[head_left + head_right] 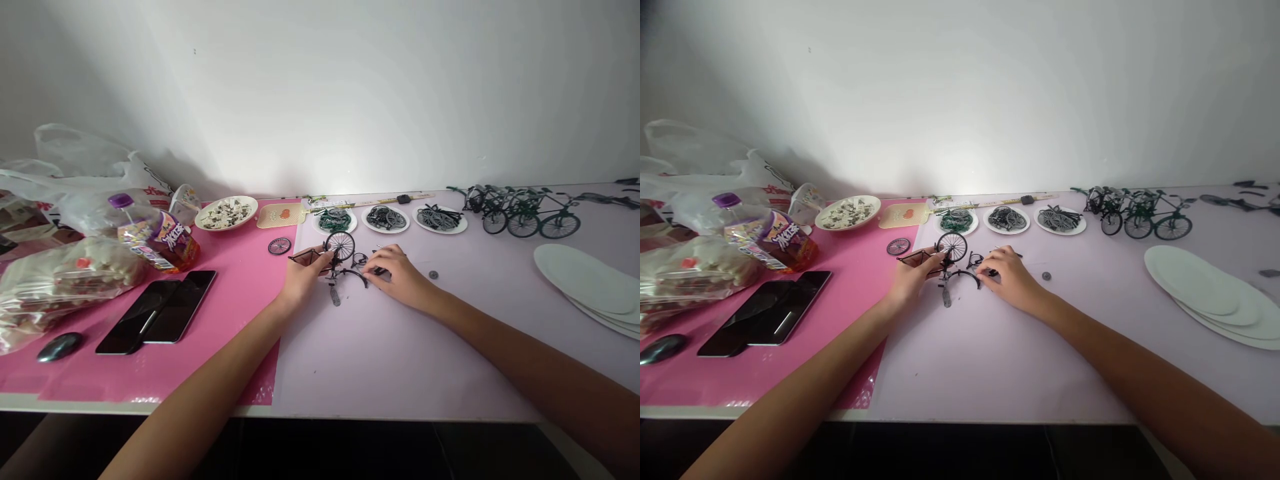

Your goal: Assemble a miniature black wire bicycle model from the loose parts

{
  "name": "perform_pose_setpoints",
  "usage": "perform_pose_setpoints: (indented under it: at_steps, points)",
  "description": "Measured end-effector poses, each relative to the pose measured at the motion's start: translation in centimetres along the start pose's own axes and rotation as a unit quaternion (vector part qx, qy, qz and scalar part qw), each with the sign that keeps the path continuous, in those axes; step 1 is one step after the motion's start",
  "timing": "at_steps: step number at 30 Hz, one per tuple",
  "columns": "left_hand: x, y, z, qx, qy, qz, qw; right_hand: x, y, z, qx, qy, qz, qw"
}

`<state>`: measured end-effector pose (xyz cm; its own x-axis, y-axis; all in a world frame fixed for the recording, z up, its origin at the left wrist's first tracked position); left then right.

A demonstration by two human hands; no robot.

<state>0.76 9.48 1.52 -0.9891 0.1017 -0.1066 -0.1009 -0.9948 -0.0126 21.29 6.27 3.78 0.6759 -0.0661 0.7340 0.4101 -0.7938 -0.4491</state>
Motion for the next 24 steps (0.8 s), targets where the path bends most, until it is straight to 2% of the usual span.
perform_pose_setpoints:
  at_steps: [8,14,19,24]
  points:
    - [0.0,0.1,0.0,-0.002,-0.01,-0.004,1.0,-0.3,0.0,-0.2,-0.011,-0.015,-0.008,1.0]
    - [-0.1,0.0,0.1,0.0,-0.005,-0.004,1.0,1.4,0.3,-1.2,-0.033,-0.101,0.076,0.991]
    - [-0.4,0.3,0.2,-0.001,-0.008,-0.016,1.0,2.0,0.5,-1.0,-0.077,-0.159,0.107,0.978]
    - [-0.9,0.5,0.4,-0.001,-0.01,-0.044,0.999,3.1,0.3,-1.9,-0.046,-0.149,0.148,0.977]
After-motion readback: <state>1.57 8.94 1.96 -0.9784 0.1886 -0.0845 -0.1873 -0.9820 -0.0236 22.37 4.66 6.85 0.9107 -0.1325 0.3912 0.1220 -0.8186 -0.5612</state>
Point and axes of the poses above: each hand's wrist, its own y-axis away from the middle knuckle, its own x-axis out of the back of the hand, z = x × y, the point moved 9 cm from there along -y, towards the middle knuckle, and after that the axes turned 5 degrees about -y, right-handed, at the moved point
